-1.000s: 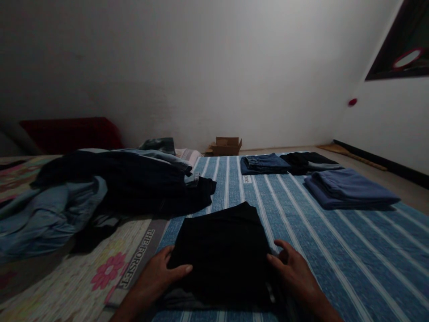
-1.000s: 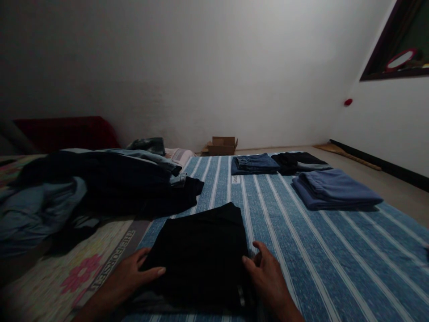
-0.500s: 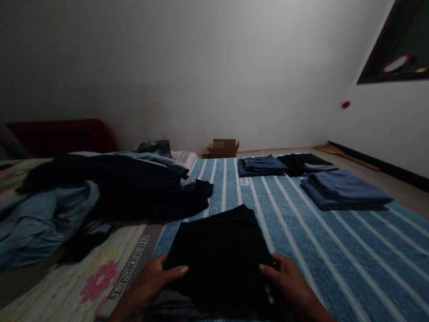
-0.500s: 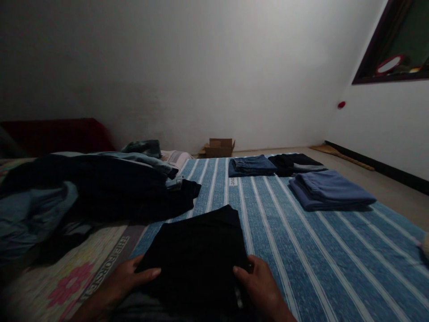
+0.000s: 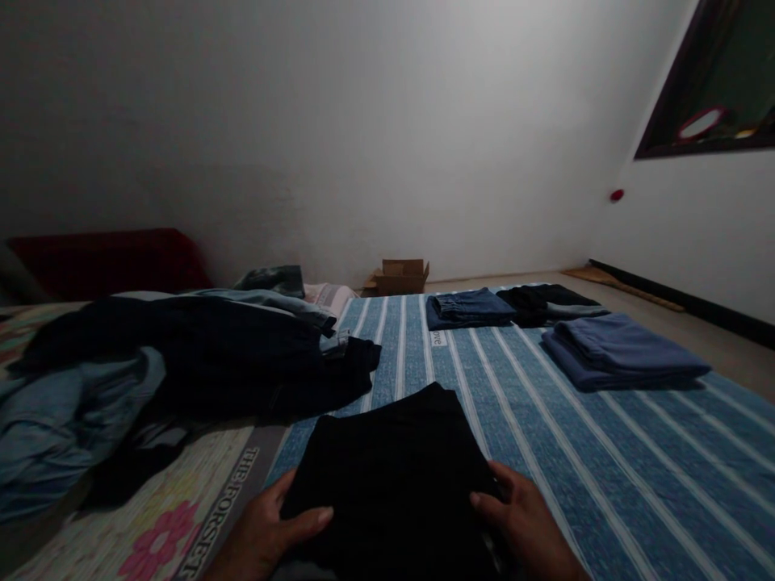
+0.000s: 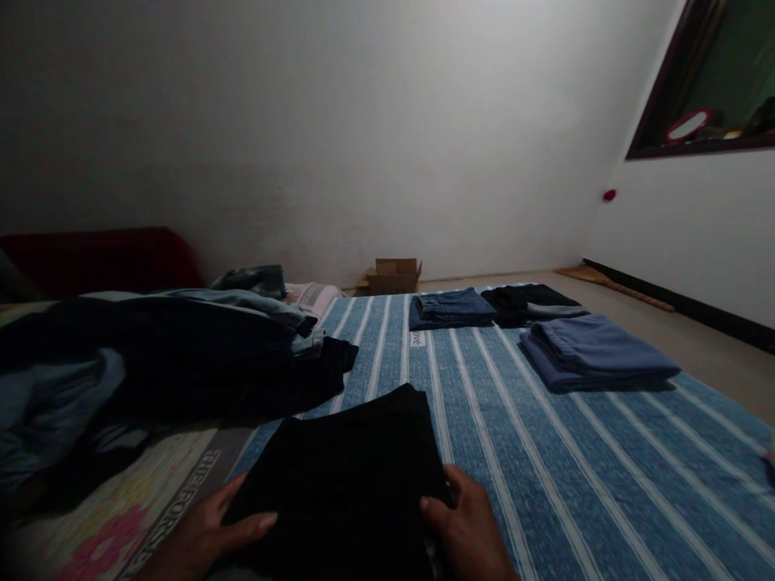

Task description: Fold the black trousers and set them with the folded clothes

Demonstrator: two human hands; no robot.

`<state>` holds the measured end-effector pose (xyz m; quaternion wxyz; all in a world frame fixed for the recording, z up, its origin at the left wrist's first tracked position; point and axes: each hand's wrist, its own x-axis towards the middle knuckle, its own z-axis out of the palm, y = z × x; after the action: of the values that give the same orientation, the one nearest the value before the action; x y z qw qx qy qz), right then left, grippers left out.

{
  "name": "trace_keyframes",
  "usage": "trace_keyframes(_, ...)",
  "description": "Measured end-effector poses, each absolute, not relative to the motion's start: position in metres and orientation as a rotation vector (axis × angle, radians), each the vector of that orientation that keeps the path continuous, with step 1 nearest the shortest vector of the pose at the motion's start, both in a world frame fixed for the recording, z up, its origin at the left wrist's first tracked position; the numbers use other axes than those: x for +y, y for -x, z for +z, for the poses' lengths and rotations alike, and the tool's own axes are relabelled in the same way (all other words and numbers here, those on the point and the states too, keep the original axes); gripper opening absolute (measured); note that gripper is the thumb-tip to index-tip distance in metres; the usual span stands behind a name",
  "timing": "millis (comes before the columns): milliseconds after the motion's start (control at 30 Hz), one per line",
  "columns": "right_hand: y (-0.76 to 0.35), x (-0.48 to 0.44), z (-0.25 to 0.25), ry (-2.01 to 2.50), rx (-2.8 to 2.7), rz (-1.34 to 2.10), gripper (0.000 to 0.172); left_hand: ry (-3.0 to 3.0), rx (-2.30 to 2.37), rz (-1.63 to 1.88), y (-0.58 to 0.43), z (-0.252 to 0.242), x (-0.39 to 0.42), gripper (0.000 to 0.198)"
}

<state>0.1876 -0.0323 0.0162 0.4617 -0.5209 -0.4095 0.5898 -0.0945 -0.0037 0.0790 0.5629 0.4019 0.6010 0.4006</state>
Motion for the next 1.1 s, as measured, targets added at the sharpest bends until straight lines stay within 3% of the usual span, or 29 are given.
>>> trace_keyframes(367,-0.250,0.021,0.062,1.245,-1.079,1.292,0.036,-1.366,1.339,0.890,0.051,0.103,0.062,0.065)
trace_keyframes(800,-0.374,0.230,0.114,1.394,-1.216,0.791,0.021,-1.557,1.170,1.163,-0.084,0.122,0.281,0.061)
trace_keyframes(933,-0.401,0.290,0.109,1.525,-1.177,0.685,0.024,-1.526,1.208,1.227,-0.122,0.113,0.344,0.058)
trace_keyframes(1100,-0.418,0.333,0.056,1.827,-1.136,0.569,0.029,-1.394,1.459,1.145,-0.155,0.064,0.384,0.042)
